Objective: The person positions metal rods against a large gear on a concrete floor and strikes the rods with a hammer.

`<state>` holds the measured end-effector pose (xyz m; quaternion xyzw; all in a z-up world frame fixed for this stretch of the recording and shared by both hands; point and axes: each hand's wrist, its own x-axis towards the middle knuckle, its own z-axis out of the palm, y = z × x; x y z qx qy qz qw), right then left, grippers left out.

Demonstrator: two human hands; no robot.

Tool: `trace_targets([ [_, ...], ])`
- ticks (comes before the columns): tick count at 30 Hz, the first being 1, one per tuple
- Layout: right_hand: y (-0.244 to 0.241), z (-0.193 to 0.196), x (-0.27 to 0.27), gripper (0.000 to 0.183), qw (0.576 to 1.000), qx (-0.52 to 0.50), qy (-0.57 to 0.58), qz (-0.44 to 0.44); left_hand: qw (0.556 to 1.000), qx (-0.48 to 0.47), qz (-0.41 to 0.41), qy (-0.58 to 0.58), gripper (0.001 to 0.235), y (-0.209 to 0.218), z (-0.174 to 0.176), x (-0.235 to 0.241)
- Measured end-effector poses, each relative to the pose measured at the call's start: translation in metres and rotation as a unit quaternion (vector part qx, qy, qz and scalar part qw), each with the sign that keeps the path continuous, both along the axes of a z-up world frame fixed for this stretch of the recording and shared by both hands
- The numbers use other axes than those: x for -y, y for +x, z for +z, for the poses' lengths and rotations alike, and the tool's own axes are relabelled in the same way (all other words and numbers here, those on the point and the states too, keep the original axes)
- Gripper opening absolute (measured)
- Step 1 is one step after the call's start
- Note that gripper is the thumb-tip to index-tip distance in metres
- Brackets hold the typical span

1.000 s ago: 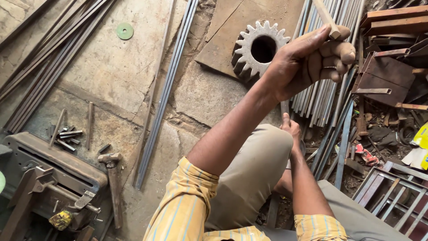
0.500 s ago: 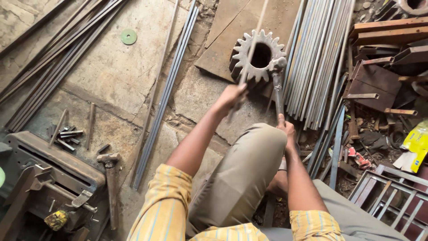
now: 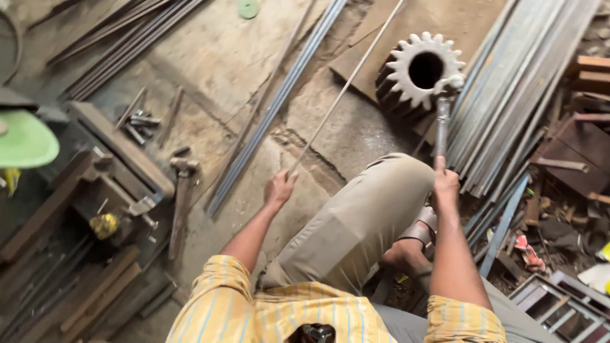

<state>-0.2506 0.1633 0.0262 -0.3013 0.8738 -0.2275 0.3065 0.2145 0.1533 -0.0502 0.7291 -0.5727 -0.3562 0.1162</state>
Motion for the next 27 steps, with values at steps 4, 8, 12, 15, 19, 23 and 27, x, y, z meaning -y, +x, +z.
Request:
trace_targets([
  [4,0.025,0.051,0.009,0.073,0.998,0.047,0.025,-0.045,0.989,0.114,-0.066,0.062,0.048,0.05,-0.005,-0.022],
  [8,0.038,0.079,0.01,0.068,0.996,0.056,0.043,-0.049,0.927,0.25,-0.256,0.113,0.041,0.084,-0.021,-0.005],
  [12,0.034,0.076,0.009,0.069,0.994,0.067,0.059,-0.056,0.954,0.296,-0.031,-0.024,0.032,0.121,-0.04,0.052],
  [15,0.018,0.06,0.003,0.069,0.997,0.055,0.045,-0.03,0.956,0.282,0.076,0.001,0.034,0.145,-0.041,0.073],
  [19,-0.006,0.025,-0.01,0.071,0.999,0.023,0.028,0.005,0.965,0.24,0.094,0.047,0.033,0.156,-0.041,0.083],
  [23,-0.017,0.003,-0.017,0.076,1.0,0.004,0.03,0.007,0.965,0.26,0.034,-0.001,0.034,0.161,-0.042,0.083],
  [27,-0.011,0.014,-0.014,0.075,0.999,-0.011,0.037,0.004,0.978,0.203,0.01,-0.05,0.027,0.153,-0.029,0.074],
])
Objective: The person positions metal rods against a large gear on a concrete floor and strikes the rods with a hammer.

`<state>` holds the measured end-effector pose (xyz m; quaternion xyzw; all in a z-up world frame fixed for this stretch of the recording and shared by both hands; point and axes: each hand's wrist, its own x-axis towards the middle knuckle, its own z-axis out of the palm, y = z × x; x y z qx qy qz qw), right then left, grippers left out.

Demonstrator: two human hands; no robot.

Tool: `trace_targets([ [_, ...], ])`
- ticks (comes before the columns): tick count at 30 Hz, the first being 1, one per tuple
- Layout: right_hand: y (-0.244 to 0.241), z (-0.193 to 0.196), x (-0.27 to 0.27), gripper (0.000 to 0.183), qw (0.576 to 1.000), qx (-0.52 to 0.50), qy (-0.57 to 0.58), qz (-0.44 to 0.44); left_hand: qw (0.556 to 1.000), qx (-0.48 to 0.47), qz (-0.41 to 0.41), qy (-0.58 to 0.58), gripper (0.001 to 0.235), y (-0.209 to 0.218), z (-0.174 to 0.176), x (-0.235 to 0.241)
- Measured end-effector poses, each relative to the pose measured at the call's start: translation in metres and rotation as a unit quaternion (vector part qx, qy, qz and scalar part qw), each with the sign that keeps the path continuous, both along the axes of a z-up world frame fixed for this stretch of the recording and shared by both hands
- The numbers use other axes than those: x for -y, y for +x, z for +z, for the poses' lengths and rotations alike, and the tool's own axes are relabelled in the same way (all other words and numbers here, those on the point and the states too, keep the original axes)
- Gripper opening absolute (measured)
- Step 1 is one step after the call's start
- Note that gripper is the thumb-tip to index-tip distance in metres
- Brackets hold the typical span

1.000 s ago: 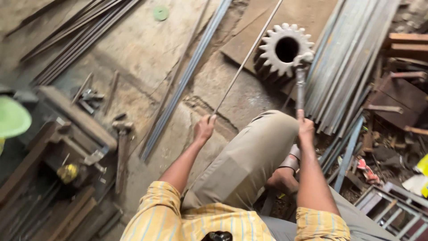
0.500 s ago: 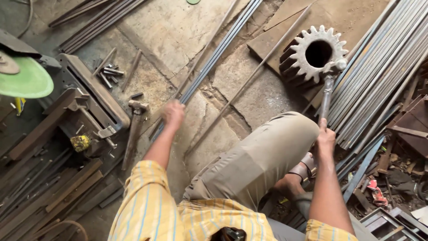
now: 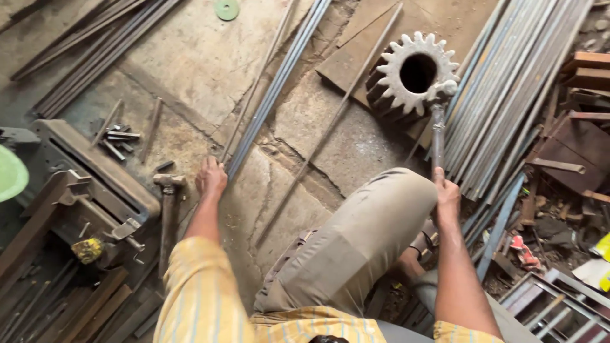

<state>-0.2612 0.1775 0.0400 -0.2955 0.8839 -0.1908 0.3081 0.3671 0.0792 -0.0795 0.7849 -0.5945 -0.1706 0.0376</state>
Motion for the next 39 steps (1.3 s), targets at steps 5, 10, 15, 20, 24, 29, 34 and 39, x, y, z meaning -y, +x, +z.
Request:
trace_targets([
  [5,0.033,0.037,0.013,0.074,1.0,0.005,0.026,-0.015,0.983,-0.163,0.079,0.021,0.03,-0.068,0.041,-0.02],
  [10,0.059,0.069,0.03,0.073,0.995,0.036,0.06,-0.074,0.936,-0.343,0.079,0.01,0.028,-0.157,0.042,-0.022],
  [15,0.059,0.093,0.034,0.072,0.993,0.045,0.085,-0.066,0.917,-0.392,-0.013,-0.075,0.029,-0.276,0.041,0.026],
  [20,0.058,0.1,0.032,0.071,0.993,0.054,0.087,-0.062,0.87,-0.487,-0.069,0.016,0.037,-0.342,0.052,0.08],
  [24,0.053,0.096,0.03,0.073,0.994,0.055,0.076,-0.055,0.864,-0.486,-0.007,0.131,0.03,-0.351,0.055,0.077],
  [29,0.046,0.079,0.028,0.072,0.991,0.05,0.104,-0.063,0.815,-0.555,-0.014,0.163,0.032,-0.325,0.042,0.053],
  [34,0.038,0.043,0.02,0.071,0.997,0.024,0.05,-0.06,0.789,-0.591,-0.019,0.17,0.03,-0.311,0.034,0.034],
  [39,0.039,0.039,0.018,0.072,0.995,0.028,0.065,-0.066,0.786,-0.599,-0.023,0.152,0.029,-0.305,0.04,0.022],
])
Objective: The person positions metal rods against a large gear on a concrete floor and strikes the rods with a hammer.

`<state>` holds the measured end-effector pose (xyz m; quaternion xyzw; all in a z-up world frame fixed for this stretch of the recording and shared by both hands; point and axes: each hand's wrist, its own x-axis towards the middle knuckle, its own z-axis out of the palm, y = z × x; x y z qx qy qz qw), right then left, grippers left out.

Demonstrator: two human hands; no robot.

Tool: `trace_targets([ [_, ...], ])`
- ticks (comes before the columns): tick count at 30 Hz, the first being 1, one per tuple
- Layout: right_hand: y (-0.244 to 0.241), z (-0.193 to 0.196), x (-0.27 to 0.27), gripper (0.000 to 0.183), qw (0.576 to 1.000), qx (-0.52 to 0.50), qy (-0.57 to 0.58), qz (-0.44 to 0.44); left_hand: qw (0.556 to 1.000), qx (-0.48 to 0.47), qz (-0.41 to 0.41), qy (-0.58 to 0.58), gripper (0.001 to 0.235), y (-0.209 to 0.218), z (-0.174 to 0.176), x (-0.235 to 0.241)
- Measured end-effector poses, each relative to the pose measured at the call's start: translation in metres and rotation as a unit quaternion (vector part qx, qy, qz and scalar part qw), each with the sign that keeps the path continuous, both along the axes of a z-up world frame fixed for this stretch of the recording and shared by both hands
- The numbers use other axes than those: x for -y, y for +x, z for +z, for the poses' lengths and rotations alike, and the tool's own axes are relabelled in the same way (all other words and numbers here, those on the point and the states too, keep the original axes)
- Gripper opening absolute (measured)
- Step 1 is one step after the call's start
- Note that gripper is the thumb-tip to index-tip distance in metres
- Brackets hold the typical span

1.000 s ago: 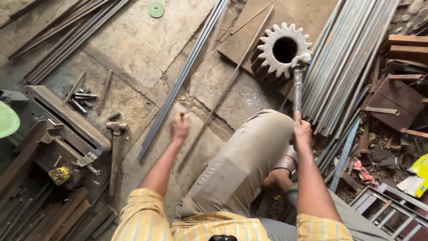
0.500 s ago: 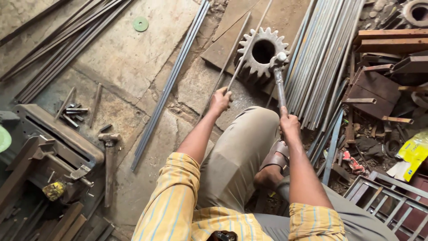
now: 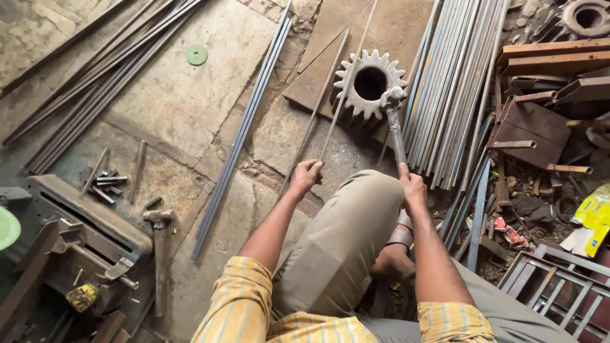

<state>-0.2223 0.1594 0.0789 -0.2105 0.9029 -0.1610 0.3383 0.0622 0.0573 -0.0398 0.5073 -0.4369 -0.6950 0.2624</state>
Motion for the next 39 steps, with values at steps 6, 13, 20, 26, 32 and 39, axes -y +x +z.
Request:
trace_targets([
  [6,0.009,0.012,-0.002,0.072,1.0,0.01,-0.019,-0.009,1.0,-0.004,-0.007,-0.016,0.028,0.009,0.006,-0.001],
  [13,0.009,0.0,-0.006,0.073,1.0,-0.008,-0.023,0.009,0.998,-0.008,-0.054,0.024,0.029,0.017,0.016,-0.001],
  [20,0.011,0.001,-0.005,0.072,1.0,-0.004,0.008,0.005,0.981,-0.12,-0.117,0.096,0.037,-0.009,0.125,0.04],
  [26,0.012,0.002,-0.008,0.069,1.0,0.001,-0.022,0.004,0.893,-0.413,-0.138,0.112,0.041,-0.083,0.266,0.079],
  [32,0.015,-0.003,-0.012,0.071,0.999,0.003,-0.033,0.008,0.786,-0.594,-0.136,0.107,0.042,-0.139,0.299,0.1],
  [39,0.017,-0.003,-0.015,0.069,0.999,0.024,-0.021,-0.001,0.724,-0.675,-0.113,0.086,0.037,-0.175,0.292,0.096],
])
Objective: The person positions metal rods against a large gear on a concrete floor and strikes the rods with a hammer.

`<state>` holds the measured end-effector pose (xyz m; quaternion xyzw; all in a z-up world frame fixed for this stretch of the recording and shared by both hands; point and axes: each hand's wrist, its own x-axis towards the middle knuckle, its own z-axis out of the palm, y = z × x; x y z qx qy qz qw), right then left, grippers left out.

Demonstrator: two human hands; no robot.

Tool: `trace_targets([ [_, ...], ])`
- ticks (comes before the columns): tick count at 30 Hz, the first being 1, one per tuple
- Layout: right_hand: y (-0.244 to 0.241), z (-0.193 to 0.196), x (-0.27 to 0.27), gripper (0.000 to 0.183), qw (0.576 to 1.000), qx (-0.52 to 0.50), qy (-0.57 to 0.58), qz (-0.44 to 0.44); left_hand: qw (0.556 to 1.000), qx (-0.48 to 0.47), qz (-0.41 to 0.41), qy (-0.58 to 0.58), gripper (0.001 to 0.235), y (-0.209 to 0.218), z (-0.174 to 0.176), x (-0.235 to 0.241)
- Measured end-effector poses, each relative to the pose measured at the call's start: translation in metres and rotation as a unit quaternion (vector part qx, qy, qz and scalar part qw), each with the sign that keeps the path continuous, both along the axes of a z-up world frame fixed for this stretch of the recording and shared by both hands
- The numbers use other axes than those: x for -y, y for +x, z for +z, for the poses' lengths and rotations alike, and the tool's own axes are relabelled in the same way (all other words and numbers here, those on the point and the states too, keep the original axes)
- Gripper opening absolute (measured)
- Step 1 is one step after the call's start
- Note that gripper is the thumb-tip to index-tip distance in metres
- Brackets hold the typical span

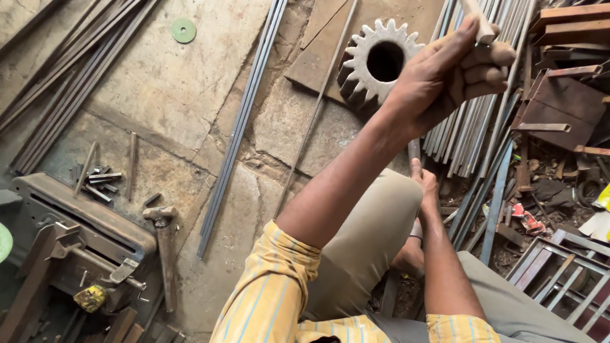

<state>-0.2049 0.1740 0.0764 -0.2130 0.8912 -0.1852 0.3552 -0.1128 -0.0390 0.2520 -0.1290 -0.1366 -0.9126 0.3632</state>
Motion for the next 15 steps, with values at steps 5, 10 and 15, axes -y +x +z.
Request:
trace_targets([
  [5,-0.001,0.0,-0.001,0.07,1.0,0.015,-0.004,-0.004,1.0,0.0,-0.004,-0.01,0.038,-0.004,-0.002,0.002],
  [10,0.003,0.006,0.0,0.068,1.0,0.008,-0.001,-0.004,1.0,-0.003,-0.001,-0.019,0.035,0.003,0.004,0.003],
  [15,0.004,0.007,0.001,0.068,1.0,0.013,-0.006,-0.006,1.0,-0.001,-0.012,-0.026,0.041,0.01,0.013,0.004],
])
